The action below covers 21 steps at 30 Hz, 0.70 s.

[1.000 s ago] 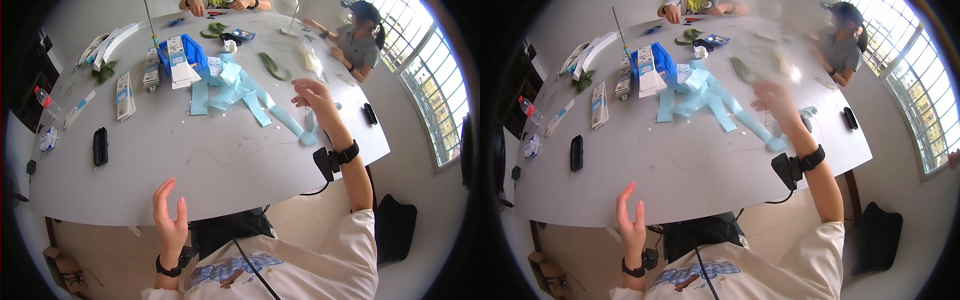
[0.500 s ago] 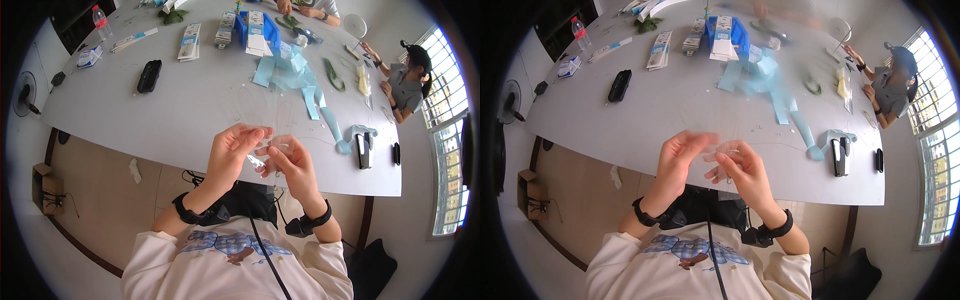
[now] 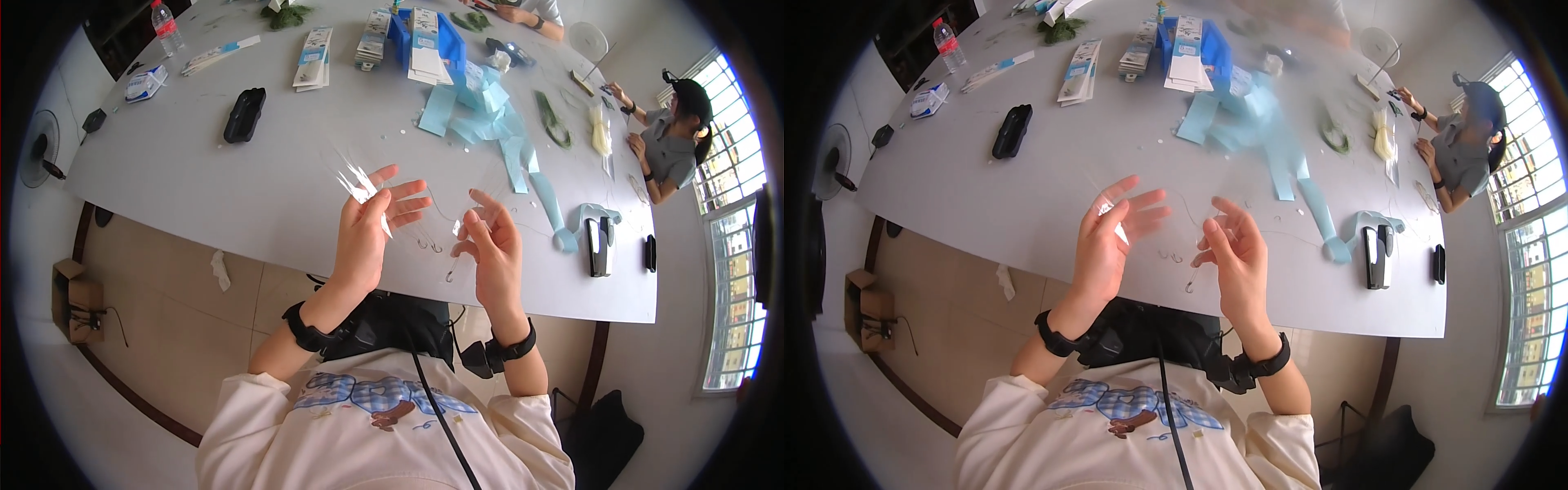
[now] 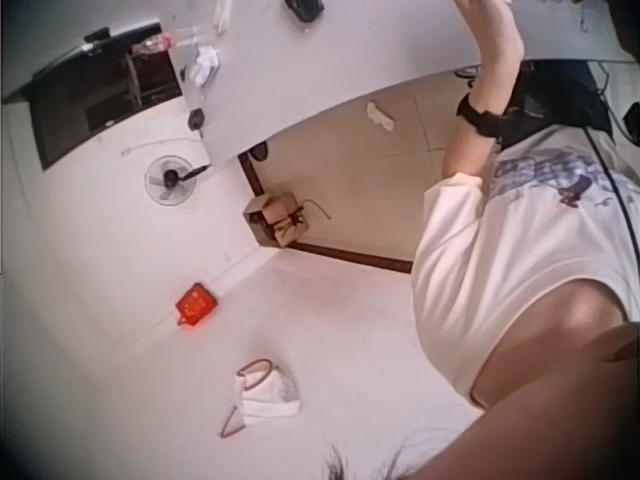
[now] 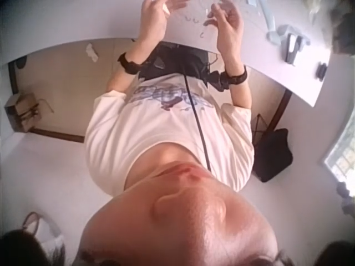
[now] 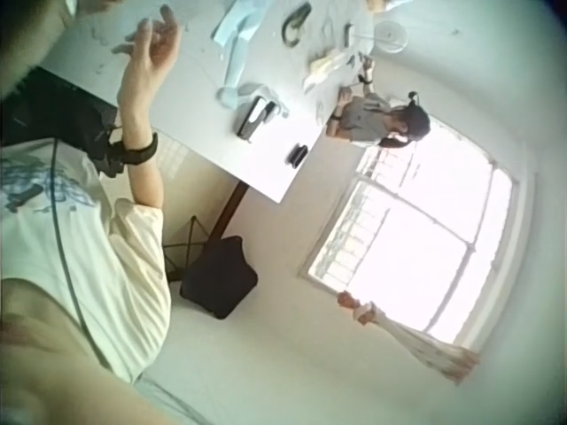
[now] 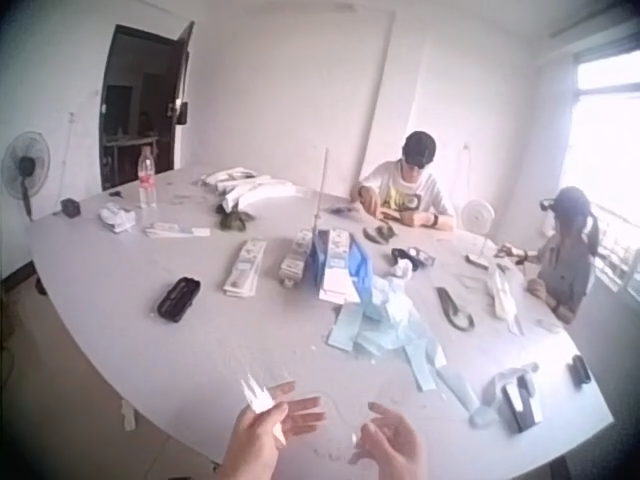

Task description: The person is assembling fishing tackle components, including hooks, line, and packaging.

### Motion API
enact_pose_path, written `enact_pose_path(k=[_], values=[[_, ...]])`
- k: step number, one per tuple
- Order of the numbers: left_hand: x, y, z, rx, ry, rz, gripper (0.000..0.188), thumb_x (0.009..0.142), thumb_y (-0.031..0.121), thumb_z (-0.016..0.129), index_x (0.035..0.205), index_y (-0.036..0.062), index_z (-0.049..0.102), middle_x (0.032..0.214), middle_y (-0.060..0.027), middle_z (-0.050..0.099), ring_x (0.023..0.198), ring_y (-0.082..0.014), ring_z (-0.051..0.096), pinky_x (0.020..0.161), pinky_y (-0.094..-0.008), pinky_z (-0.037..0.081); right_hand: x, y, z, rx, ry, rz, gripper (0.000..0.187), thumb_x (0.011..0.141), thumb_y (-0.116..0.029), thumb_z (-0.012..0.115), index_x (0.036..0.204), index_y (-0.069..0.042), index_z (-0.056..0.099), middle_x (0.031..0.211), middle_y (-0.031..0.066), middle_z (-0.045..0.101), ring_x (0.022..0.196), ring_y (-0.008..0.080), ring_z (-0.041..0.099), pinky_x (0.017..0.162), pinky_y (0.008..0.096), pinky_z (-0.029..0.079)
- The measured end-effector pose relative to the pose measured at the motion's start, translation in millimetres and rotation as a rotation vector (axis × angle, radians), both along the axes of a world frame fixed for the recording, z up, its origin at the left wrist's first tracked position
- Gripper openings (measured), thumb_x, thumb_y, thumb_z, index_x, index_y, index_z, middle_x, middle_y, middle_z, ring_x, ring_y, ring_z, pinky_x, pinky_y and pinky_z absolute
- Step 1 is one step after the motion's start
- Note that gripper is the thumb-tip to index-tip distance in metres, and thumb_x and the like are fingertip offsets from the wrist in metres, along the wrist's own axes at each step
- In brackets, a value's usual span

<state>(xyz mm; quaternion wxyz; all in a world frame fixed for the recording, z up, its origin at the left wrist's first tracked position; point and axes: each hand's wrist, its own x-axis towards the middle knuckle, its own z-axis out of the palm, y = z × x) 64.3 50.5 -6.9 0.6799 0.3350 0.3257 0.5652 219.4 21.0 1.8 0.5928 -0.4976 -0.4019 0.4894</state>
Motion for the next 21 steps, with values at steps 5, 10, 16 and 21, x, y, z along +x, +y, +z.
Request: enact_pose_path(k=[5,10,16,21], values=[[7.4,2.9,-1.0,-0.096,-0.069,-0.15,0.037,0.094,0.017,0.033,0.124,-0.0019,0.041,0.113,-0.0189,0.056,0.105,-0.0258,0.056,0.092,-0.0364,0.042,7.1,3.0,-4.0,-0.01,-0.029,0.063,0.021,0.087,-0.011,0.057,0.101,0.004,0.055,0.081,0.006,0.061,0.061,0.0091,0.052,0.051,0.0218,0.044],[21.1,2.9,-4.3,-0.187,-0.251,-0.273,0.037,0.095,0.022,0.035,0.124,-0.0003,0.041,0.113,-0.0151,0.057,0.102,-0.0193,0.056,0.088,-0.0305,0.044,0.6,6.7,-11.3,-0.023,-0.165,0.05,0.018,0.087,-0.012,0.058,0.093,0.005,0.06,0.073,0.0047,0.061,0.058,0.0076,0.052,0.051,0.0197,0.041],[26.9,1.7,-9.8,-0.034,-0.084,-0.188,0.03,0.094,0.019,0.044,0.114,-0.0025,0.051,0.112,-0.014,0.057,0.102,-0.019,0.056,0.089,-0.0316,0.045,-0.8,6.8,-10.3,-0.021,-0.152,0.044,0.018,0.086,-0.013,0.058,0.092,0.003,0.061,0.074,0.0031,0.062,0.062,0.0074,0.053,0.053,0.0218,0.041],[19.2,3.4,-9.7,-0.115,-0.081,-0.25,0.027,0.094,0.017,0.04,0.109,-0.0023,0.052,0.111,-0.0158,0.058,0.107,-0.0218,0.055,0.089,-0.0341,0.047,6.7,4.7,-11.0,0.159,-0.418,-0.137,0.014,0.083,-0.014,0.062,0.086,-0.001,0.06,0.072,0.0062,0.06,0.064,0.0124,0.053,0.056,0.0259,0.04]])
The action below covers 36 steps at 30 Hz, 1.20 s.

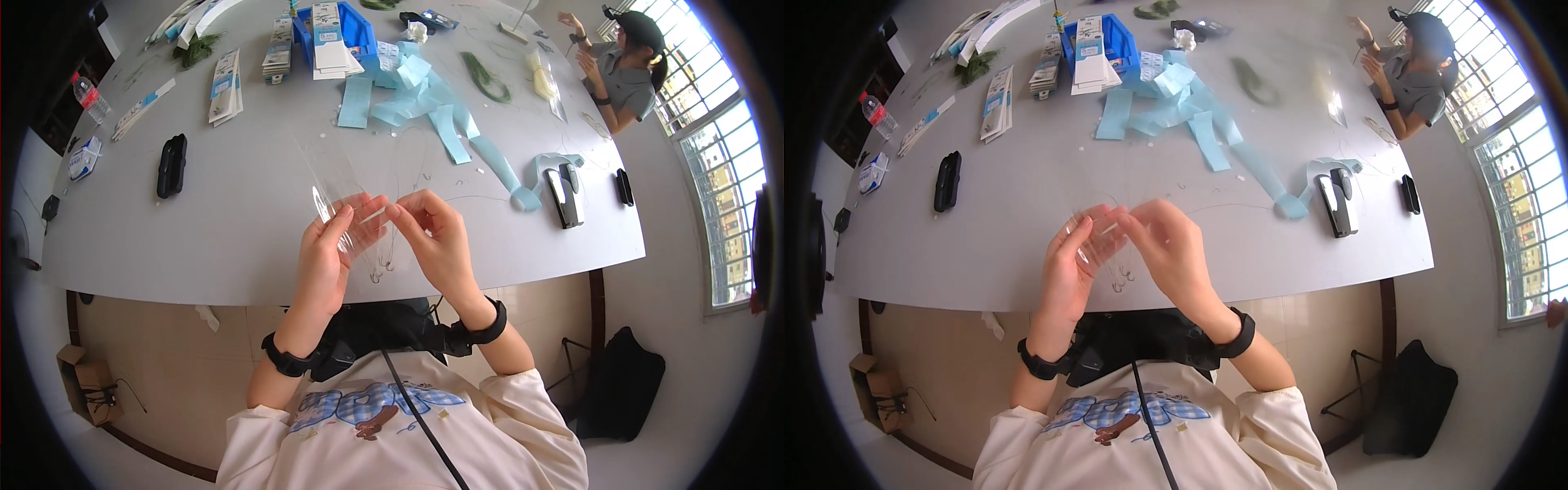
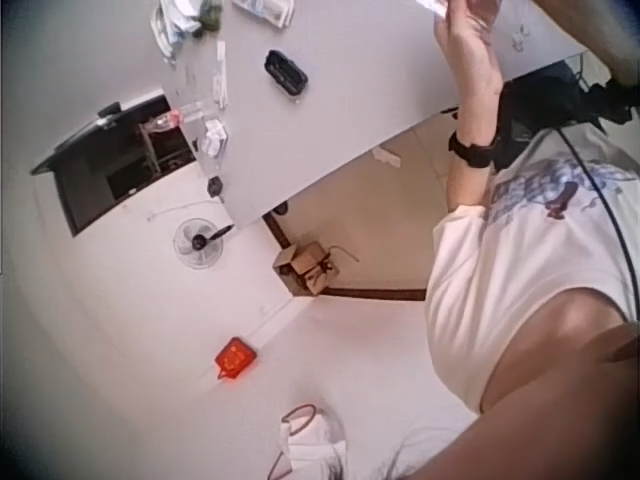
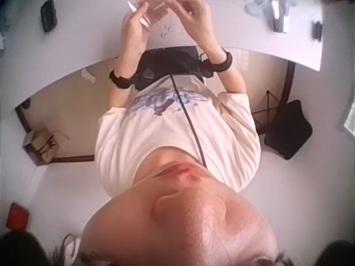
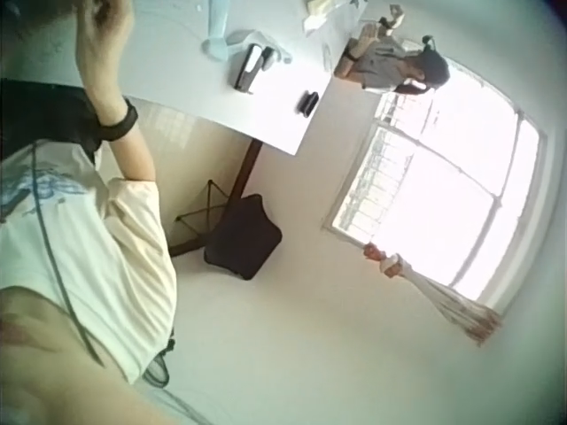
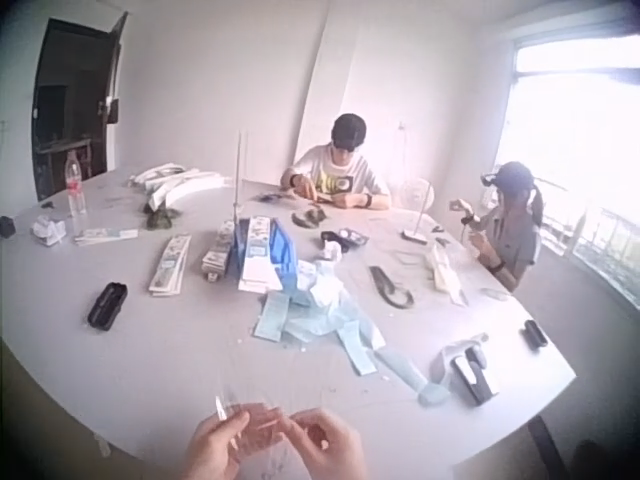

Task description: The person is assembling fishing tackle components, including hooks, line, and packaging.

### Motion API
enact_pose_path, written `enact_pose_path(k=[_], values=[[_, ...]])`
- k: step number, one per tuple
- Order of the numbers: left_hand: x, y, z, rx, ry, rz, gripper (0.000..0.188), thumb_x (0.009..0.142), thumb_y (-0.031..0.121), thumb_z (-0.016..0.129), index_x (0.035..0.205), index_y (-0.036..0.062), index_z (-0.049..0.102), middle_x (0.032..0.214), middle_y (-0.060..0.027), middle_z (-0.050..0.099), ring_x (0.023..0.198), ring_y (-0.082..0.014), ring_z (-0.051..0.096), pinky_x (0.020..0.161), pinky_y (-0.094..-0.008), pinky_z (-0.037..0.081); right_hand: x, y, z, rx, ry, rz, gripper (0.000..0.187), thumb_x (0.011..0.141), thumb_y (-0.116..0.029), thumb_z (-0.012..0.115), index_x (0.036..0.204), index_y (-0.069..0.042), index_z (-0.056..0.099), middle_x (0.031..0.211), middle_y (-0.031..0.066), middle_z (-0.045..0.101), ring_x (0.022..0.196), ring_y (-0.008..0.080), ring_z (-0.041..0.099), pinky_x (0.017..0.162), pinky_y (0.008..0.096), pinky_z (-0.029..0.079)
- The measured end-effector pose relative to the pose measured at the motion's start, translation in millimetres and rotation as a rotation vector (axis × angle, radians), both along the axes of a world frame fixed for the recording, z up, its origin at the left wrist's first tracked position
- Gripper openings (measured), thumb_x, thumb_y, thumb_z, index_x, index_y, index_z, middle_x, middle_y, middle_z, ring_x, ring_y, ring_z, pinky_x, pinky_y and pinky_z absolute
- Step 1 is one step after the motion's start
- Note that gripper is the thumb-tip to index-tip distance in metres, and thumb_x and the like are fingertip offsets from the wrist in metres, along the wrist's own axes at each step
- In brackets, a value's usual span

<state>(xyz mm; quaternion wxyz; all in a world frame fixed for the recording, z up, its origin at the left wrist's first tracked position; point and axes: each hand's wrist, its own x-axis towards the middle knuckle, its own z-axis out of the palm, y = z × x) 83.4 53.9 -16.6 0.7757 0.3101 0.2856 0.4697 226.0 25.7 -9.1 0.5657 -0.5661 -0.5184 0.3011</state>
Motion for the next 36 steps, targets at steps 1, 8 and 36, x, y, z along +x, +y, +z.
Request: enact_pose_path(k=[1,8,36], values=[[-0.7,-0.1,0.1,-0.002,-0.008,-0.029,0.03,0.094,0.02,0.04,0.111,-0.0029,0.051,0.112,-0.0159,0.057,0.107,-0.0213,0.055,0.09,-0.0342,0.047,1.9,-1.7,5.5,-0.084,-0.127,0.08,0.015,0.081,-0.015,0.063,0.087,-0.002,0.06,0.069,0.0067,0.057,0.062,0.0139,0.052,0.055,0.0259,0.04],[11.2,-6.5,-5.8,0.014,-0.016,-0.085,0.034,0.094,0.025,0.04,0.113,0.0003,0.052,0.12,-0.0136,0.053,0.113,-0.0189,0.048,0.097,-0.0345,0.038,-6.5,-1.2,5.2,-0.089,-0.511,0.09,0.025,0.075,-0.019,0.069,0.085,-0.003,0.052,0.074,0.0094,0.053,0.064,0.0251,0.055,0.058,0.0336,0.045],[-67.1,-21.1,27.5,0.415,0.4,0.442,0.032,0.085,0.024,0.045,0.109,0.0028,0.052,0.116,-0.0103,0.051,0.101,-0.0156,0.046,0.081,-0.0285,0.035,193.1,64.7,59.9,-0.256,-0.513,-0.148,0.025,0.082,-0.016,0.05,0.098,0.0,0.06,0.074,0.0035,0.056,0.06,0.0098,0.05,0.054,0.0228,0.04]])
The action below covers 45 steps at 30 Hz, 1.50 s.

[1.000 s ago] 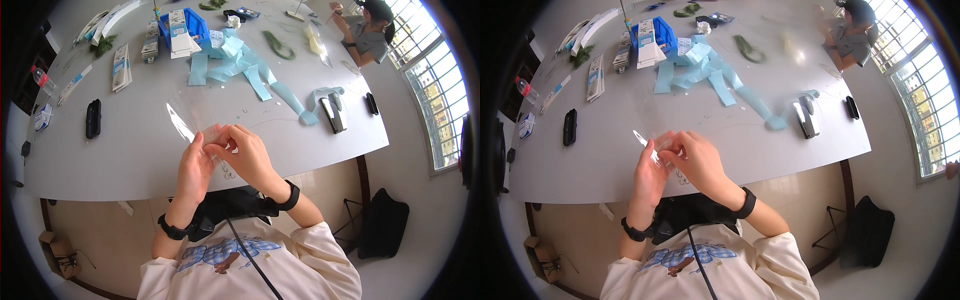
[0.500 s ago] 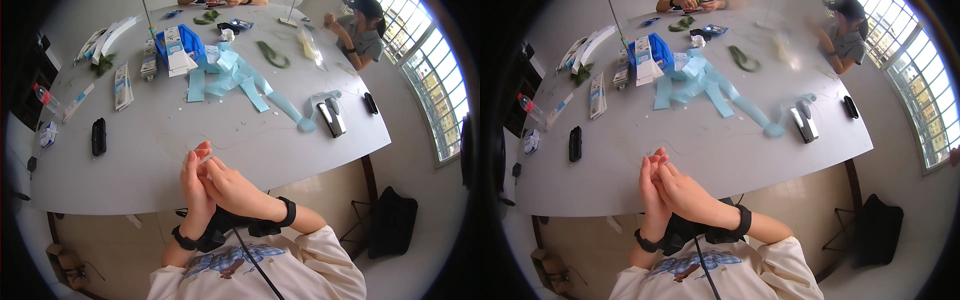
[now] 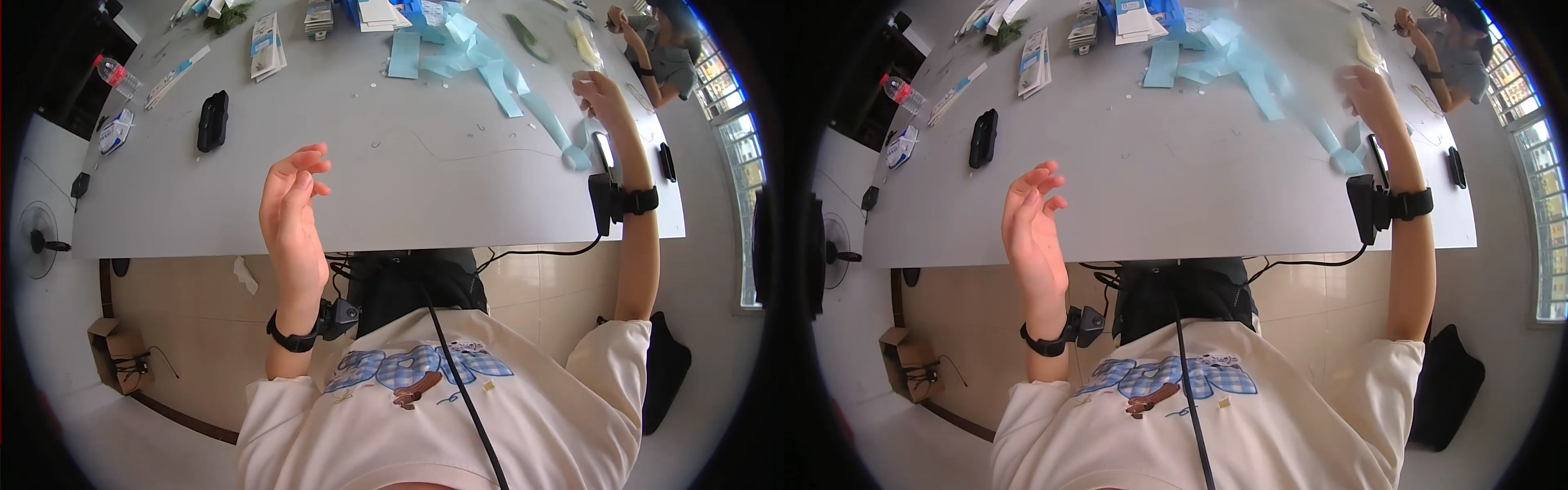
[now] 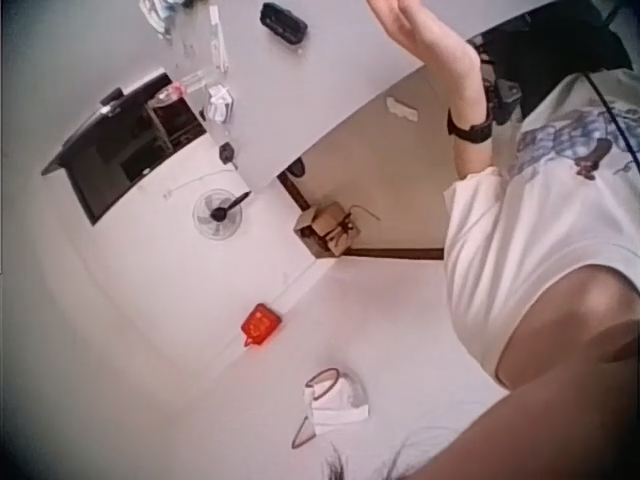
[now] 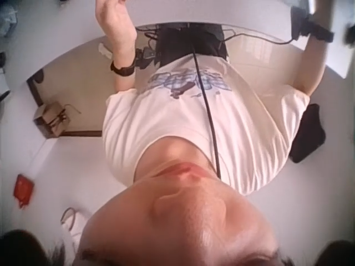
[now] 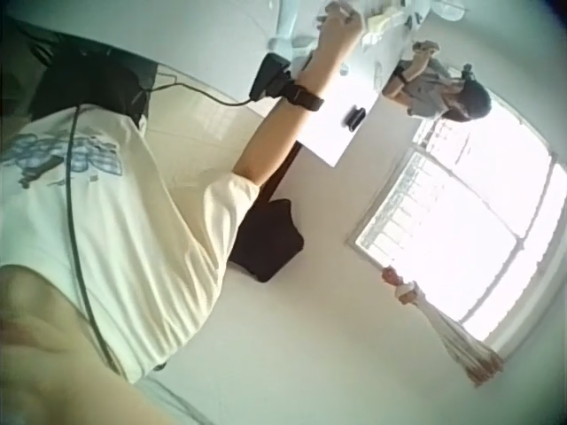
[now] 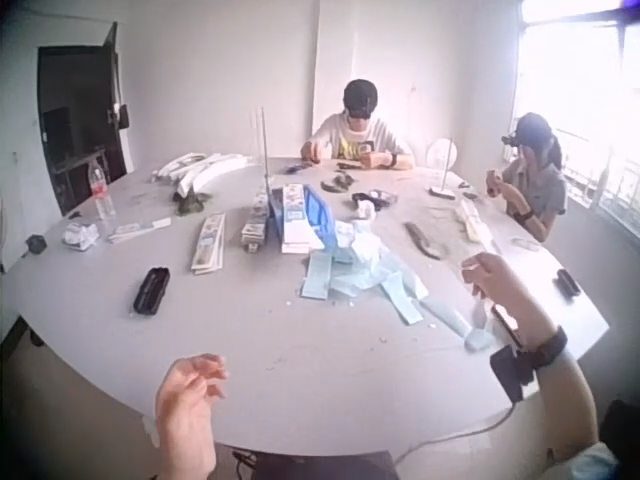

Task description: The person is assembling fishing tackle components, including hooks, line, and packaging.

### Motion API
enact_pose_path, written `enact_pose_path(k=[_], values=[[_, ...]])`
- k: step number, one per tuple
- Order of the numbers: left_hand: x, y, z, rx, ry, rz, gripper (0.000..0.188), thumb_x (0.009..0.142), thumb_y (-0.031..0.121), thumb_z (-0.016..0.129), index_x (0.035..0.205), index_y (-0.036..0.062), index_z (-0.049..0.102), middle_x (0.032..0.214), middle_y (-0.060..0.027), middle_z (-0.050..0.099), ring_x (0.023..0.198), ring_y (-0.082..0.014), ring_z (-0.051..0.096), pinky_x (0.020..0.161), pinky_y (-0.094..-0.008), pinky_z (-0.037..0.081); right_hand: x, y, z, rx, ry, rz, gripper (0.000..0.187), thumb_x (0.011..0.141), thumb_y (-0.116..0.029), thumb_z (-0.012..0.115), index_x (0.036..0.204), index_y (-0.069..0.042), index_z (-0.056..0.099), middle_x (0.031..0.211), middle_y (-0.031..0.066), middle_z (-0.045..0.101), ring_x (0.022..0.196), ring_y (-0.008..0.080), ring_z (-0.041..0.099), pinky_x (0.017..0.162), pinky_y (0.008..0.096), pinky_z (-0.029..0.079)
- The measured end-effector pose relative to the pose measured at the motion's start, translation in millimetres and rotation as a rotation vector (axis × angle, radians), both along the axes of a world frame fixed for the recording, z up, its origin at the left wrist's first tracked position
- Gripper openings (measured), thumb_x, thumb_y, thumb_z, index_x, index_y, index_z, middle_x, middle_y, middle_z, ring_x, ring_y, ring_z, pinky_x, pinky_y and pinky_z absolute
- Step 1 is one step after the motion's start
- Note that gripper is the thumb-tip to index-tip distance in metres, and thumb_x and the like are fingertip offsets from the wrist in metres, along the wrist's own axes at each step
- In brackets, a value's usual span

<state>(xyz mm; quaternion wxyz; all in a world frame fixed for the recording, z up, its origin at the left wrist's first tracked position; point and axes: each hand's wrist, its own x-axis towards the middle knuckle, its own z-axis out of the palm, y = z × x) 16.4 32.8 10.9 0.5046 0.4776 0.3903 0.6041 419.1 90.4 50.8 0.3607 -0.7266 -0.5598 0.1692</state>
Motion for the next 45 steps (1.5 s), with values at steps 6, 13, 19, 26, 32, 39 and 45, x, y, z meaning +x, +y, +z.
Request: enact_pose_path(k=[6,13,19,26,32,39,45], values=[[-35.7,-8.8,-10.3,-0.015,0.134,0.009,0.018,0.087,0.017,0.048,0.091,0.0034,0.058,0.099,-0.0055,0.06,0.088,-0.0129,0.052,0.077,-0.0282,0.038,55.9,56.0,-66.8,-0.242,0.054,-0.016,0.029,0.077,-0.019,0.06,0.095,0.004,0.059,0.075,0.0053,0.058,0.061,0.0113,0.053,0.053,0.0256,0.043],[-70.4,-16.1,-7.0,-0.041,0.266,0.003,0.018,0.088,0.017,0.047,0.088,0.003,0.059,0.096,-0.0055,0.06,0.085,-0.0113,0.051,0.074,-0.0255,0.037,95.4,97.5,-113.9,-0.201,-0.344,-0.195,0.055,0.074,-0.039,0.066,0.105,0.005,0.056,0.094,0.0192,0.062,0.093,0.0275,0.058,0.081,0.0342,0.044],[-98.5,-6.8,-24.3,0.044,0.723,0.096,0.026,0.088,0.019,0.052,0.105,0.0002,0.052,0.105,-0.0091,0.058,0.097,-0.0214,0.054,0.081,-0.0314,0.042,112.0,79.0,-109.4,-0.011,-0.651,-0.229,0.046,0.078,-0.031,0.062,0.104,0.005,0.053,0.102,0.0223,0.058,0.097,0.0351,0.055,0.084,0.0406,0.043],[-206.5,32.5,-96.1,0.188,1.249,0.704,0.04,0.086,0.025,0.053,0.117,0.001,0.045,0.118,-0.0152,0.051,0.108,-0.033,0.048,0.091,-0.0418,0.039,-75.2,-79.1,17.1,0.17,-0.456,0.131,0.022,0.087,-0.017,0.055,0.103,-0.002,0.056,0.099,0.0109,0.06,0.094,0.0249,0.055,0.085,0.0344,0.041],[-210.9,49.0,-95.0,0.154,1.247,0.702,0.036,0.083,0.026,0.054,0.115,0.0116,0.052,0.119,-0.0066,0.056,0.11,-0.0266,0.051,0.09,-0.0364,0.041,-141.5,-156.7,9.0,-0.32,-0.236,0.691,0.02,0.082,-0.009,0.058,0.1,0.002,0.055,0.094,0.0131,0.06,0.085,0.0272,0.058,0.078,0.0344,0.045],[-205.4,49.6,-94.6,0.13,1.198,0.722,0.034,0.078,0.025,0.054,0.11,0.0127,0.056,0.114,-0.0024,0.059,0.105,-0.0232,0.054,0.091,-0.0352,0.041,-149.4,-160.6,-123.7,-0.493,-0.342,0.843,0.032,0.083,-0.016,0.059,0.108,0.002,0.054,0.105,0.0166,0.057,0.1,0.0323,0.052,0.085,0.0368,0.042],[-209.3,49.0,-101.3,0.173,1.227,0.736,0.035,0.078,0.027,0.052,0.11,0.0132,0.056,0.115,-0.0021,0.059,0.108,-0.0231,0.053,0.094,-0.0359,0.039,-179.3,-148.2,-178.8,-0.434,-0.102,0.896,0.032,0.081,-0.015,0.061,0.108,0.001,0.054,0.104,0.0161,0.057,0.101,0.0321,0.051,0.086,0.0359,0.042]])
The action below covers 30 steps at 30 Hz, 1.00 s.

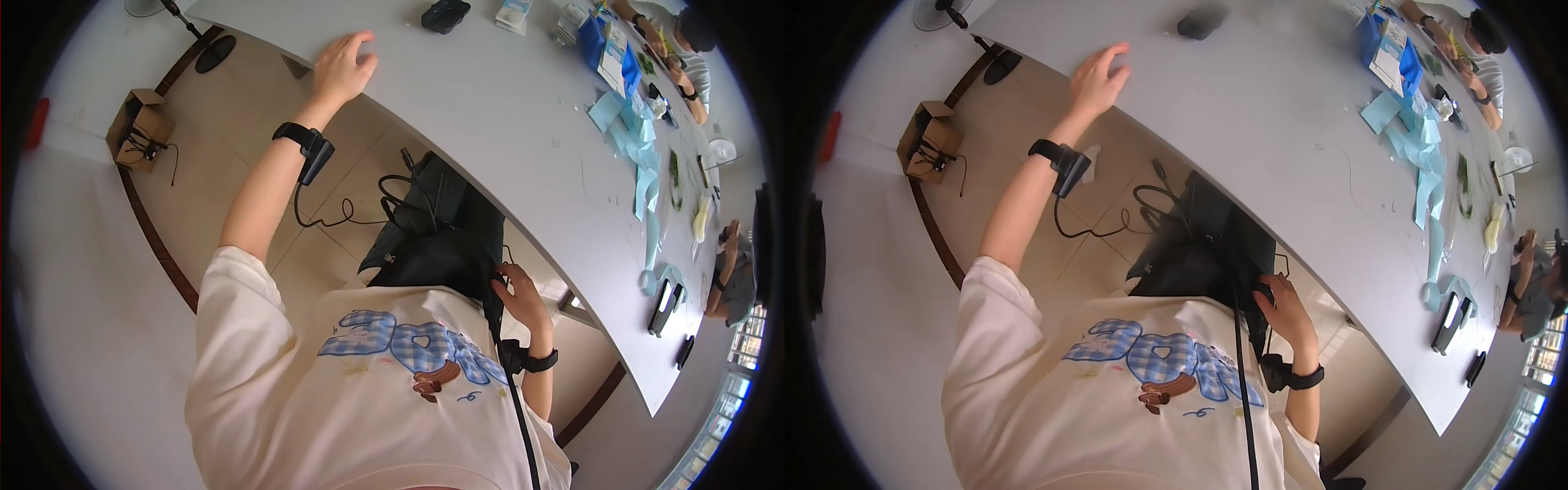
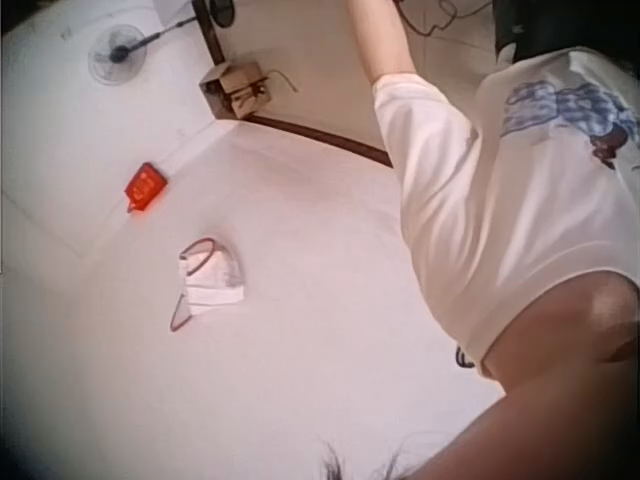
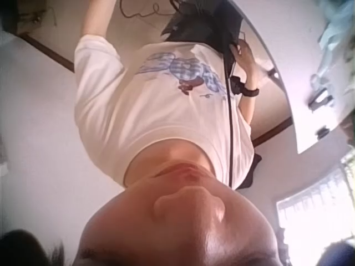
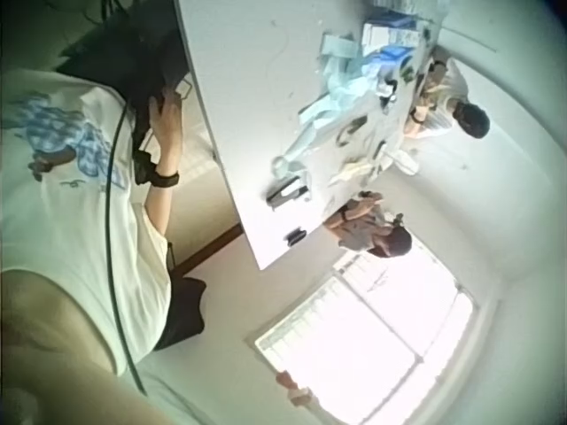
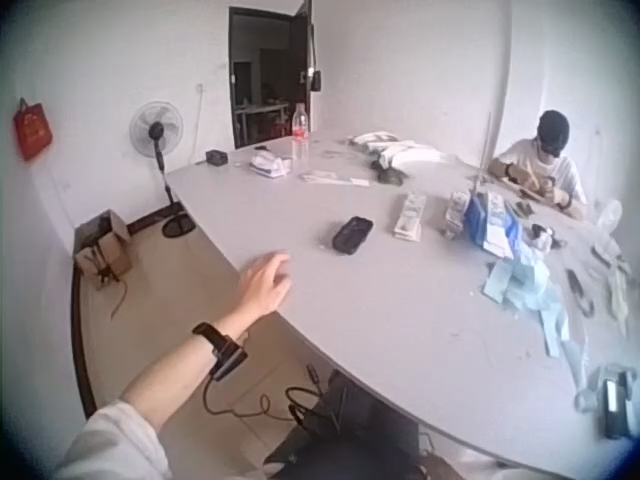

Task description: The person is assembling fishing tackle components, including hooks, line, and packaging.

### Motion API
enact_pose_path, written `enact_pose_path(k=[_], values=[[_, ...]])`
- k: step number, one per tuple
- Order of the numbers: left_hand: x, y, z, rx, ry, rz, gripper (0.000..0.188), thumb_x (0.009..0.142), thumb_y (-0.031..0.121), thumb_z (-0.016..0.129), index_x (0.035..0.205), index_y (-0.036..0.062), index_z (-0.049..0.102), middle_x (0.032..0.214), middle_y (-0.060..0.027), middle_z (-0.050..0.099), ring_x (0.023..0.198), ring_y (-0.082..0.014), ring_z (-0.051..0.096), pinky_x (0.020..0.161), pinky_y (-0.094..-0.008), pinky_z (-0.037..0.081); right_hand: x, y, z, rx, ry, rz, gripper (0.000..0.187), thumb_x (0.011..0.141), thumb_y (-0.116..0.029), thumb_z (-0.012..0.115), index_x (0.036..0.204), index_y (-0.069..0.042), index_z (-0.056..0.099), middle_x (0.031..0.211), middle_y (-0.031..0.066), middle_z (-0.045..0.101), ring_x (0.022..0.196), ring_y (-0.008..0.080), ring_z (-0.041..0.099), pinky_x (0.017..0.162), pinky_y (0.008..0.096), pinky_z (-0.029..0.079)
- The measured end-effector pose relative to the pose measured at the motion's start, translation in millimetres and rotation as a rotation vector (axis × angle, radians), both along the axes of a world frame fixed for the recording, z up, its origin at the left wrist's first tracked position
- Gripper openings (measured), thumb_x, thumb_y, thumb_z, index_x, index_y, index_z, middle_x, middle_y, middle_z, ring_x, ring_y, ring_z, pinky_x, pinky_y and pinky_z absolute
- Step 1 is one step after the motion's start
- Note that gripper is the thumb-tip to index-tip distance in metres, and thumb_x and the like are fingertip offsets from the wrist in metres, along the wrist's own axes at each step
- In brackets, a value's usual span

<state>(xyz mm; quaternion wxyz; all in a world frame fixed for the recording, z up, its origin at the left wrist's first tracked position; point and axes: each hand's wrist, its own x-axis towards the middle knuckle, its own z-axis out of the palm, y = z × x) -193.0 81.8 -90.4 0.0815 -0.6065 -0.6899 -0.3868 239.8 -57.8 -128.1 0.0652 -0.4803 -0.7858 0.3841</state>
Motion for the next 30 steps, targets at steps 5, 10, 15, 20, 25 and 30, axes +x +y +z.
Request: enact_pose_path(k=[5,10,15,20,25,30], values=[[-2.8,-9.8,3.3,-0.088,0.018,0.0,0.039,0.079,0.033,0.054,0.112,0.0131,0.055,0.121,-0.002,0.055,0.114,-0.0225,0.048,0.098,-0.0358,0.036,-20.9,8.3,4.9,-0.038,0.07,0.038,0.033,0.08,-0.014,0.062,0.108,0.0,0.054,0.106,0.0153,0.056,0.103,0.0313,0.051,0.088,0.0359,0.041],[-10.1,-9.5,12.1,-0.217,-0.111,-0.141,0.054,0.077,0.044,0.056,0.121,0.0126,0.051,0.129,-0.0052,0.049,0.121,-0.0236,0.041,0.101,-0.0351,0.031,-42.9,14.3,-5.5,0.006,0.124,0.084,0.037,0.078,-0.018,0.065,0.107,0.002,0.053,0.11,0.0164,0.054,0.105,0.032,0.05,0.089,0.0357,0.04],[-18.9,-2.8,23.8,-0.357,-0.287,-0.219,0.064,0.074,0.052,0.055,0.125,0.0124,0.05,0.132,-0.0069,0.045,0.124,-0.023,0.038,0.103,-0.0347,0.029,-77.3,27.7,-6.1,0.06,0.138,0.154,0.039,0.077,-0.02,0.068,0.104,0.002,0.053,0.109,0.0164,0.055,0.104,0.0327,0.05,0.089,0.0363,0.041],[-13.4,1.8,14.2,-0.332,-0.09,-0.175,0.068,0.074,0.055,0.053,0.126,0.0112,0.048,0.137,-0.0049,0.039,0.128,-0.022,0.032,0.106,-0.037,0.024,-124.2,48.7,-0.9,0.146,0.139,0.222,0.034,0.071,-0.016,0.072,0.095,0.001,0.054,0.098,0.0142,0.054,0.094,0.0327,0.051,0.082,0.038,0.042],[0.2,2.7,7.4,-0.224,0.124,-0.13,0.07,0.074,0.057,0.052,0.128,0.0122,0.045,0.138,-0.0029,0.037,0.131,-0.0215,0.028,0.108,-0.043,0.019,-143.8,54.5,9.8,0.182,0.106,0.357,0.033,0.07,-0.016,0.072,0.092,0.001,0.054,0.089,0.0134,0.053,0.087,0.0303,0.051,0.078,0.0364,0.043],[-0.3,-1.4,2.6,-0.235,0.146,-0.098,0.068,0.076,0.057,0.05,0.127,0.0121,0.046,0.138,-0.0028,0.038,0.131,-0.0212,0.029,0.108,-0.0437,0.019,-155.6,45.0,21.2,0.04,0.004,0.404,0.033,0.071,-0.015,0.07,0.095,0.002,0.053,0.089,0.0142,0.054,0.086,0.0307,0.053,0.074,0.0367,0.045]])
